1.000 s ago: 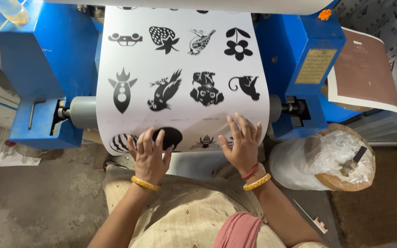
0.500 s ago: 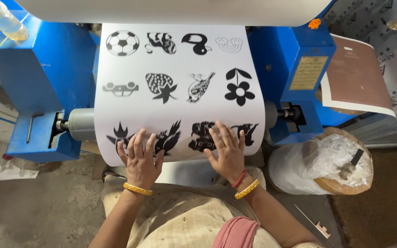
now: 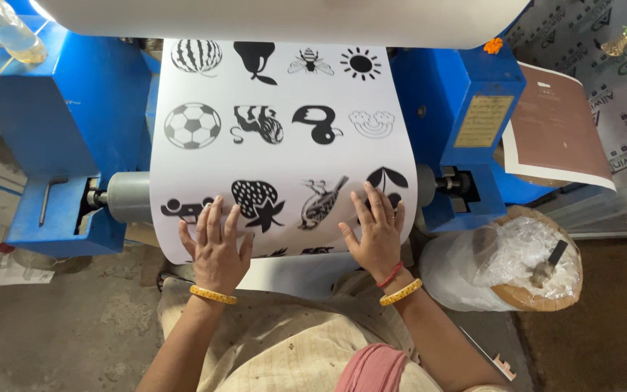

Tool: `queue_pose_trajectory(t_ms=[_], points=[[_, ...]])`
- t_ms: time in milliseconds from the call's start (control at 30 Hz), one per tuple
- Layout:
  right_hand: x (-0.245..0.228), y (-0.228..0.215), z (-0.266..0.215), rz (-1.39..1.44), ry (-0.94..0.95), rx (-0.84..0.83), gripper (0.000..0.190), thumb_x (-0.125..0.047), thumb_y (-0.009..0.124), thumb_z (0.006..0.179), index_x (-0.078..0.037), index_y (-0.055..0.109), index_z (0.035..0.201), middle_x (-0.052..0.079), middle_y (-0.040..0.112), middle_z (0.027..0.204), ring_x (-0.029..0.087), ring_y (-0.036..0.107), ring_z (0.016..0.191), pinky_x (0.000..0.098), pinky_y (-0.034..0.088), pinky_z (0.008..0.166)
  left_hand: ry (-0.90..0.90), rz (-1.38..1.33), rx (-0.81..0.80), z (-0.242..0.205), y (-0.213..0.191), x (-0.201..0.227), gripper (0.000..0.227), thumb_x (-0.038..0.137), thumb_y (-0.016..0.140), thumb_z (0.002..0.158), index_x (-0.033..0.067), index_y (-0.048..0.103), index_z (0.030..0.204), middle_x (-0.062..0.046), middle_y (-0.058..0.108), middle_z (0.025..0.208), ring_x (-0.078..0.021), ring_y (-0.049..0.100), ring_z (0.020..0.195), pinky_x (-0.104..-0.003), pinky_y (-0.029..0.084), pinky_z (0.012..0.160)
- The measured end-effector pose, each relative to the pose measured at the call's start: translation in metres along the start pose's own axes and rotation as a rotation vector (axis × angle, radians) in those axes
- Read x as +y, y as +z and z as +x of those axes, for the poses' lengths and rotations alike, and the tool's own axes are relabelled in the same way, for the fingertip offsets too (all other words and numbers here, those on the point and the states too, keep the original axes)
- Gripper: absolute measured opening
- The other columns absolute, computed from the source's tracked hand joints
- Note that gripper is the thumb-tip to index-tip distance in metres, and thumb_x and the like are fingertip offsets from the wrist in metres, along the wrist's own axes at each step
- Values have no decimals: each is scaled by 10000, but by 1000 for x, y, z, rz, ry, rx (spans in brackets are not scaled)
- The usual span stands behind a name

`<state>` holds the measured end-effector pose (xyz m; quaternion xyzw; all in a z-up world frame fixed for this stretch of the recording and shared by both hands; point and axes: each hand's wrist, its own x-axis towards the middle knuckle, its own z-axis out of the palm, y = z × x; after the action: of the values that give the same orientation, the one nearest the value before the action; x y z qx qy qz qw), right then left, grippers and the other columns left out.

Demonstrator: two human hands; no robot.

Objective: The person operates a blue printing machine, feeding a continuous roll of white paper with black silhouette designs through the rollers. They use both hands to smooth and guide the paper as it moves, ensuring the printed designs remain flat and aligned.

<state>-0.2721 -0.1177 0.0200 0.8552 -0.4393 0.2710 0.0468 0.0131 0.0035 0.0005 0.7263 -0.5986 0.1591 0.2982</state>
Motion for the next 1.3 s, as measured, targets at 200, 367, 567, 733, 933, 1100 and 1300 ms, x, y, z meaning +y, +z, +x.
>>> queue_pose_trajectory(t_ms=[200,367,567,733,933,1100,1300], points=[[-10,10,-5,26,-22,-33,665,-432,706,887,-160,518,1465,104,380,1588,310,352,1459,666,173,1179,-25,14,26,-1,-3,-15,570,318,690,900,173,530,1427,-125,426,1578,-300,393,1458,-659,141,1187],[-16,7,-2,50,-63,-15,680,-430,704,898,-165,500,1490,105,374,1605,319,357,1468,665,164,1197,-37,43,0,-4,-3,-16,598,333,695,898,168,516,1444,-122,419,1584,-299,382,1465,-672,143,1179],[15,-47,95,-95,-142,130,781,-470,685,939,-164,380,1591,168,282,1648,364,240,1563,687,102,1223,-50,19,-26,-7,-3,-10,607,348,674,892,171,517,1450,-108,409,1600,-289,378,1471,-673,143,1186],[43,-115,196,-290,-168,390,778,-583,593,1075,-141,348,1667,203,180,1704,408,152,1589,676,79,1265,-56,26,-11,-7,-5,-8,602,382,669,904,161,527,1445,-118,417,1584,-303,381,1462,-680,148,1171],[27,-143,223,-319,-129,424,736,-593,532,1116,-146,364,1676,183,197,1705,398,170,1588,642,52,1272,-70,15,-24,-12,-7,-9,607,397,660,893,160,530,1436,-122,419,1585,-303,379,1462,-678,158,1166],[22,-135,216,-298,-117,398,720,-579,518,1113,-145,368,1667,180,220,1709,376,183,1600,634,51,1267,-80,25,-35,-12,-6,-12,607,403,660,892,162,525,1433,-111,414,1587,-295,371,1476,-678,157,1167],[25,-127,211,-343,-149,411,711,-592,510,1107,-169,380,1663,178,201,1701,361,184,1592,641,46,1252,-60,13,-29,-11,-3,-10,604,400,645,914,159,517,1453,-122,407,1592,-297,363,1474,-684,151,1174]])
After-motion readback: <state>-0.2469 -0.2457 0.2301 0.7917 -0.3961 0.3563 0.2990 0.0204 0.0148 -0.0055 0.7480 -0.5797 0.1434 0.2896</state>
